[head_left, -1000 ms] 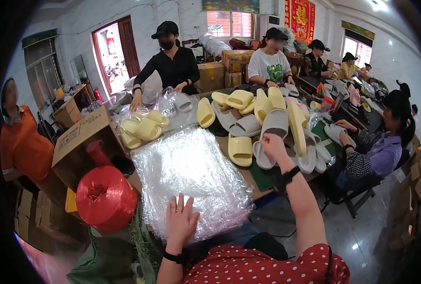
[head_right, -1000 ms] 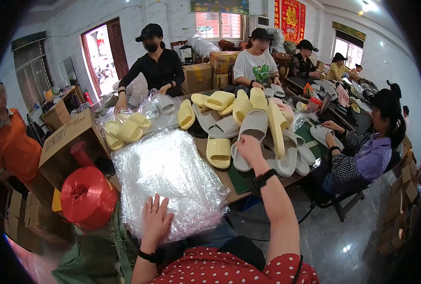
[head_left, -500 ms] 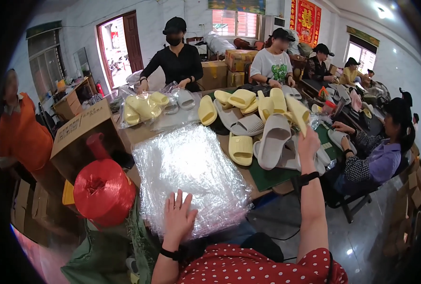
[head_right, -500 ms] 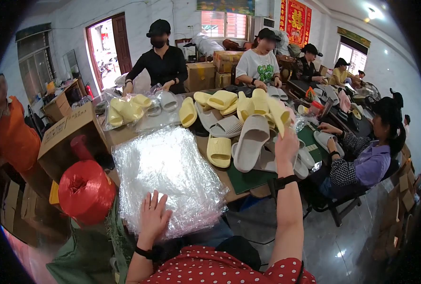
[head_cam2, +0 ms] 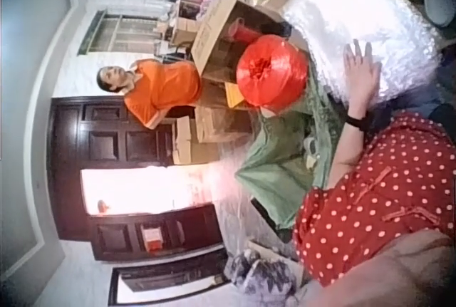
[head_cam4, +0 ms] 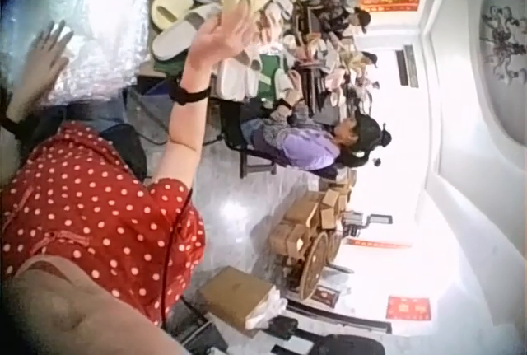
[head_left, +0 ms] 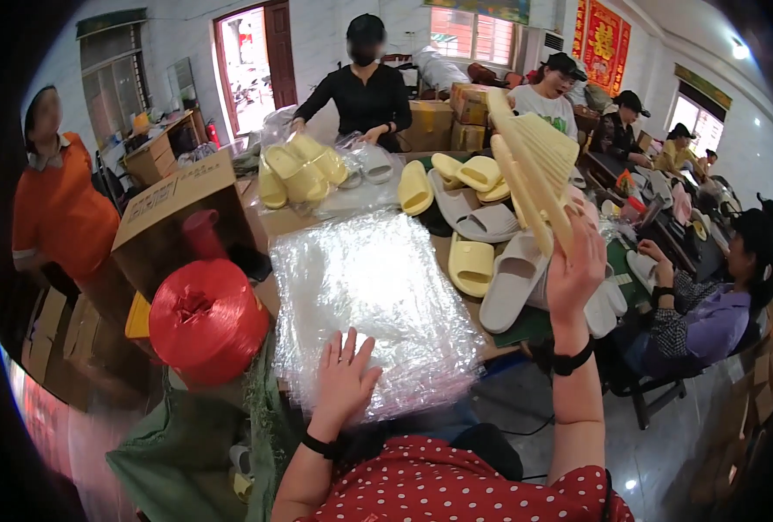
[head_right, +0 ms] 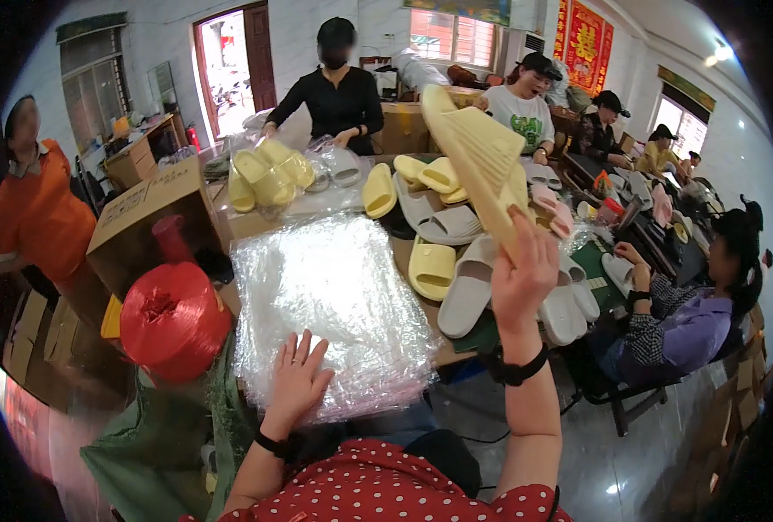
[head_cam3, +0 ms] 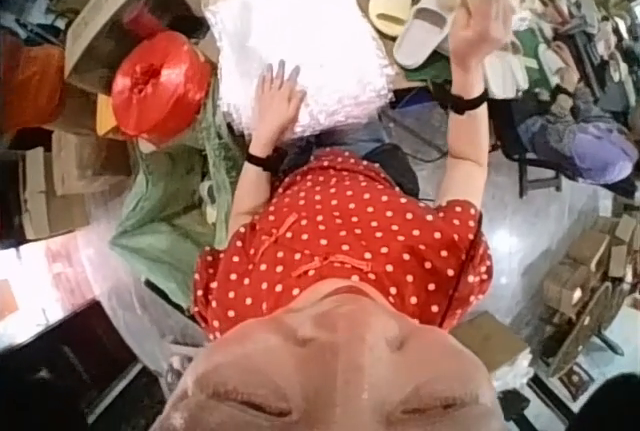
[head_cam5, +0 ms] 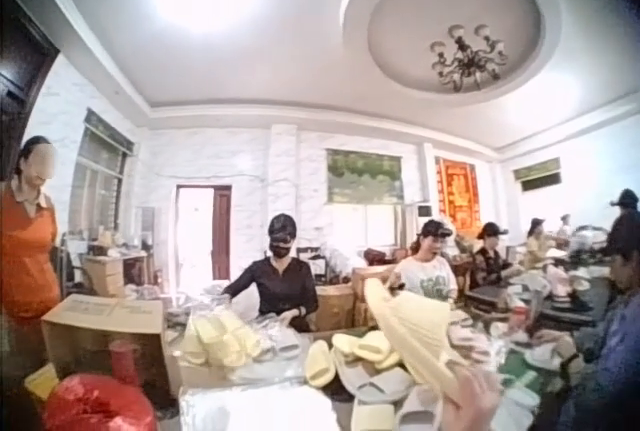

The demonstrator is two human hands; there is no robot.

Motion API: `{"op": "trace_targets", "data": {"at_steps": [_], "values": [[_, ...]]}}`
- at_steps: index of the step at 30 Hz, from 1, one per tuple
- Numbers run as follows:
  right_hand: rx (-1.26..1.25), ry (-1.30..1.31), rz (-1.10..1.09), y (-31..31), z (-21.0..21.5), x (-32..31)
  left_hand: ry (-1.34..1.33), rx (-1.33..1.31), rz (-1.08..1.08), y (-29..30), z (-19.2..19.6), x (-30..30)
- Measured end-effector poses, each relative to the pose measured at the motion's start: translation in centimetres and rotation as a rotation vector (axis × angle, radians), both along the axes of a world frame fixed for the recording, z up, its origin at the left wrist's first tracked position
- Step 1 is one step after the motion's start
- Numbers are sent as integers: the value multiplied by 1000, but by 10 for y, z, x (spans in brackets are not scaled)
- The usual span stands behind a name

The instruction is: The recorder is organizing, inspecting, and bagging different colors of slippers at a packaging station.

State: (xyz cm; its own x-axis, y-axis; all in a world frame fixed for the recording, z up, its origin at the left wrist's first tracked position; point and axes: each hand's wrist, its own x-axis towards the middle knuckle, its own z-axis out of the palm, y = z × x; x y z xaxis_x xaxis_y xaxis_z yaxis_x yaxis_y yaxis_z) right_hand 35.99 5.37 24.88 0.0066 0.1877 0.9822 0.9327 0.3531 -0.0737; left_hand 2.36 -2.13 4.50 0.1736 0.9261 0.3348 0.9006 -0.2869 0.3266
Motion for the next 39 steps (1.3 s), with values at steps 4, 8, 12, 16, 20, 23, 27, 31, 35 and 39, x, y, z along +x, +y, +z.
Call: {"op": "trace_targets", "data": {"at_steps": [4, 8, 12, 16, 20, 23, 27, 31, 35, 39], "values": [[-63, -70, 180, -9, -17, -46, 40, -4, 12, 3, 0, 3], [-283, -150, 420, -27, -52, -104, 35, -25, 13, 3, 1, 2], [-472, -324, 492, -47, -101, -145, 54, -3, 2, 6, -5, 0], [-640, -434, 555, -54, -147, -157, -51, -17, -47, 7, -19, -5], [-693, -463, 555, -64, -166, -149, -33, -93, -69, 6, -28, -9], [-724, -445, 533, -71, -163, -135, -28, 49, -60, 4, -31, -11], [-747, -383, 443, -68, -168, -117, 41, 10, -36, 7, -17, -4], [-797, -425, 393, -43, -182, -120, -12, 109, -21, 9, -15, 0], [-857, -414, 729, -26, -170, -108, -1, 87, -6, 8, -17, -1], [-815, -269, 532, 1, -150, -105, 5, 76, -12, 7, -16, -2]]}}
